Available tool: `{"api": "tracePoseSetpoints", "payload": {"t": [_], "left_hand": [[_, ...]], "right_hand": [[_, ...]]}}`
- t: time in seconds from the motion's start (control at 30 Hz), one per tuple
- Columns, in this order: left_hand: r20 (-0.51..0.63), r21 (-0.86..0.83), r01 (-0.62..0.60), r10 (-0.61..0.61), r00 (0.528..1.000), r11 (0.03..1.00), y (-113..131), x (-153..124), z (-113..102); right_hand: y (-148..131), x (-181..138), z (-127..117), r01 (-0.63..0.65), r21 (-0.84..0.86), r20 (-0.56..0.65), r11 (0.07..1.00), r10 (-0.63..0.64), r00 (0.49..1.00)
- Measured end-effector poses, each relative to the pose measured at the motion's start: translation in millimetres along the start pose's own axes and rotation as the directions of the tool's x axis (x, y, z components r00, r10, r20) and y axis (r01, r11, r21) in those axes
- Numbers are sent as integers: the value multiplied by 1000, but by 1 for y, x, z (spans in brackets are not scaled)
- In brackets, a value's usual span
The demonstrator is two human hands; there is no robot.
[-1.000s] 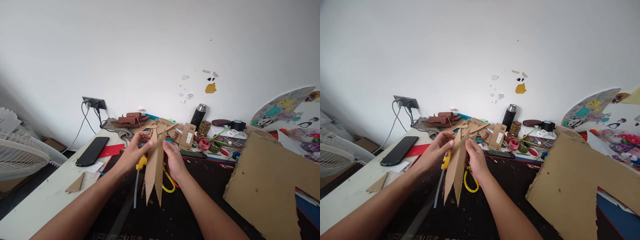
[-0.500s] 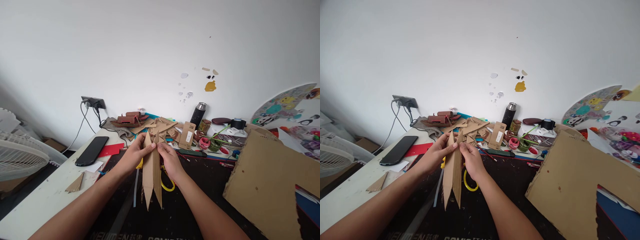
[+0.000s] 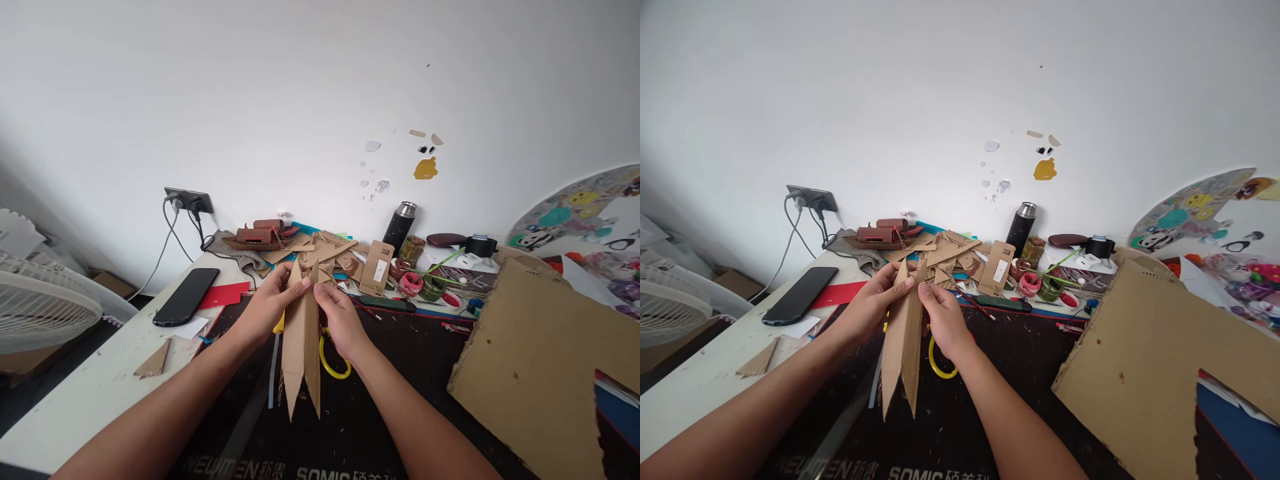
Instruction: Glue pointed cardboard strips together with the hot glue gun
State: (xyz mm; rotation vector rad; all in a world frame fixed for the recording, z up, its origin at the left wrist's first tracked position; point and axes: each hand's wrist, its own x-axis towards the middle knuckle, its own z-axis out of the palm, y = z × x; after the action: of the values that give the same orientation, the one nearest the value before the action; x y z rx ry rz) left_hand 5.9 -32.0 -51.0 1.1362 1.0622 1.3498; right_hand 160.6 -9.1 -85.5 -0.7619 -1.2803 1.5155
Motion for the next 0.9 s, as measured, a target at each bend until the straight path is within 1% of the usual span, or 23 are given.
{"api": "tracePoseSetpoints", "payload": {"t": [0.3, 0.43, 0.53, 0.6, 0.67, 0.73, 0.8, 0.9], "left_hand": [[-22, -13, 36, -36, 999, 999, 2, -2, 4], [-23, 25, -17, 17, 1000, 1000, -2, 1, 1], [-90, 96, -64, 73, 993, 993, -8, 4, -5], [-122, 107, -64, 77, 989, 992, -10, 5, -8], [-98, 65, -49, 55, 994, 997, -9, 4, -8], [-31, 29, -52, 53, 998, 998, -5, 1, -5], [40, 29, -76, 75, 996, 997, 0, -1, -2], [68, 32, -88, 86, 994, 996, 4, -3, 2]], "right_hand": [[0, 0, 1, -32, 23, 19, 999, 32, 999], [-1, -1, 2, -51, 40, -6, 998, 51, 999], [-2, -1, 3, -71, 73, -14, 995, 72, 997], [-2, -1, 3, -69, 105, -15, 992, 70, 997], [-2, 1, 2, -60, 148, -9, 987, 62, 998], [-1, 2, 0, -64, 184, 0, 981, 65, 998], [1, 4, -1, -76, 198, 1, 977, 77, 997], [3, 4, -1, -63, 201, 0, 978, 64, 998]]}}
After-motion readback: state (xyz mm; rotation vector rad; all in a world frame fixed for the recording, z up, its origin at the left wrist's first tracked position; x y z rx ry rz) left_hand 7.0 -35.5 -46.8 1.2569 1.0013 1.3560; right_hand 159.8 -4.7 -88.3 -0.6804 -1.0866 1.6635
